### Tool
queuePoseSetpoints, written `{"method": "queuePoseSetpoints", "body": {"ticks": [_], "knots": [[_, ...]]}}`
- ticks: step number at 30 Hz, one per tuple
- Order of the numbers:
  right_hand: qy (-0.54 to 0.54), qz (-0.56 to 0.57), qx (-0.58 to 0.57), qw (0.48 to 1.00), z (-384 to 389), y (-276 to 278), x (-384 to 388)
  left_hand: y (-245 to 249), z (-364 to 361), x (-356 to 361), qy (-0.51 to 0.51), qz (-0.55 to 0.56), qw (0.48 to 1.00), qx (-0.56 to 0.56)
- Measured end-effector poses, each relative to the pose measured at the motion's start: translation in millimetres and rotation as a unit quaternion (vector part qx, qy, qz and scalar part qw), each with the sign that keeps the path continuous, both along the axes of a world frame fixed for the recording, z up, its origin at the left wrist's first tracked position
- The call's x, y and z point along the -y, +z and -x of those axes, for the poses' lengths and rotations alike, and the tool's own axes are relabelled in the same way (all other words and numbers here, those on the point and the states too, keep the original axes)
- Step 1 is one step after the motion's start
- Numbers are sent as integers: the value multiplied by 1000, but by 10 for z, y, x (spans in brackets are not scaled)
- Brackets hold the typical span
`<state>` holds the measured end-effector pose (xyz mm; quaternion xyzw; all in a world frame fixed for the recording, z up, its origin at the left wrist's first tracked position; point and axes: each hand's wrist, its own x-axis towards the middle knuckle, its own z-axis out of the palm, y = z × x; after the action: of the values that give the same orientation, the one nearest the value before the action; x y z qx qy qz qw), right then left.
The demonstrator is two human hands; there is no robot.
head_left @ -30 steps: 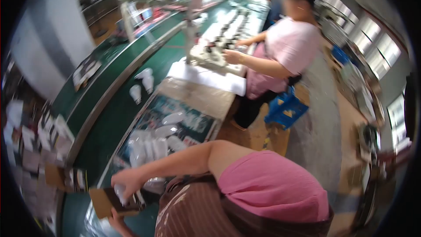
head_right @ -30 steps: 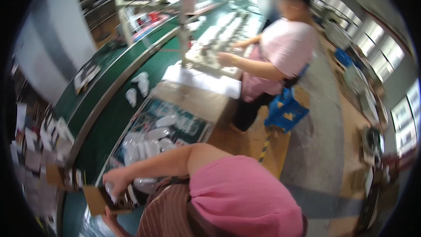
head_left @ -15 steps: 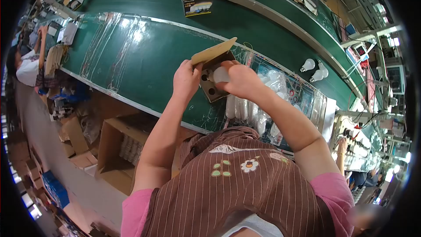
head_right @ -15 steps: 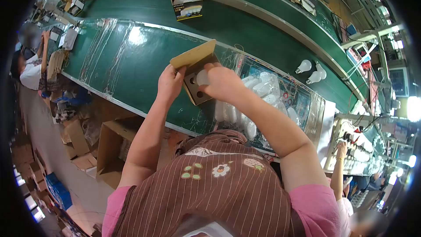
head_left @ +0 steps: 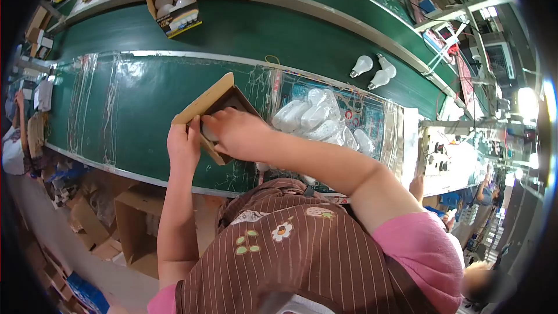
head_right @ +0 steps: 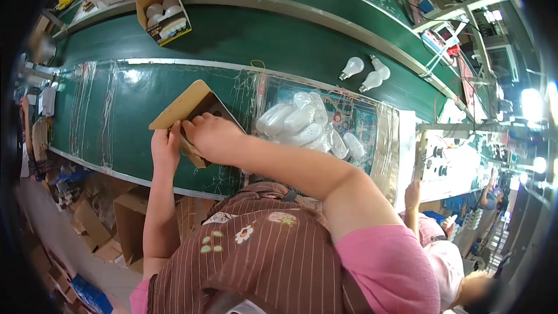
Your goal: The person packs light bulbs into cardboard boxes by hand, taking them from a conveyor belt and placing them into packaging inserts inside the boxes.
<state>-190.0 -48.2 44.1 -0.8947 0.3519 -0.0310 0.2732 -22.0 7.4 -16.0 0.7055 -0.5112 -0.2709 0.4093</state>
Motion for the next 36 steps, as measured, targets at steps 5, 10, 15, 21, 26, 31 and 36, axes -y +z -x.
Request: {"method": "queuePoseSetpoints", "body": {"ticks": [5,10,15,21,26,31,36], "knots": [[-257,168,72,949,1774,234,1247,185,50,-2,-10,-46,999,27],[-263,139,-241,924,3809,-1460,2072,215,57,27,2,-65,998,26],[-303,17,-156,940,3275,-919,1610,252,57,36,4,-87,996,9],[-136,31,-7,990,1359,927,496,253,65,28,5,-85,996,16],[71,197,-132,969,341,558,129,37,55,26,13,-22,999,33],[130,275,-285,909,-123,-181,134,107,15,9,-17,4,999,51],[85,247,-244,934,-130,-464,126,103,29,1,10,-4,998,61]]}}
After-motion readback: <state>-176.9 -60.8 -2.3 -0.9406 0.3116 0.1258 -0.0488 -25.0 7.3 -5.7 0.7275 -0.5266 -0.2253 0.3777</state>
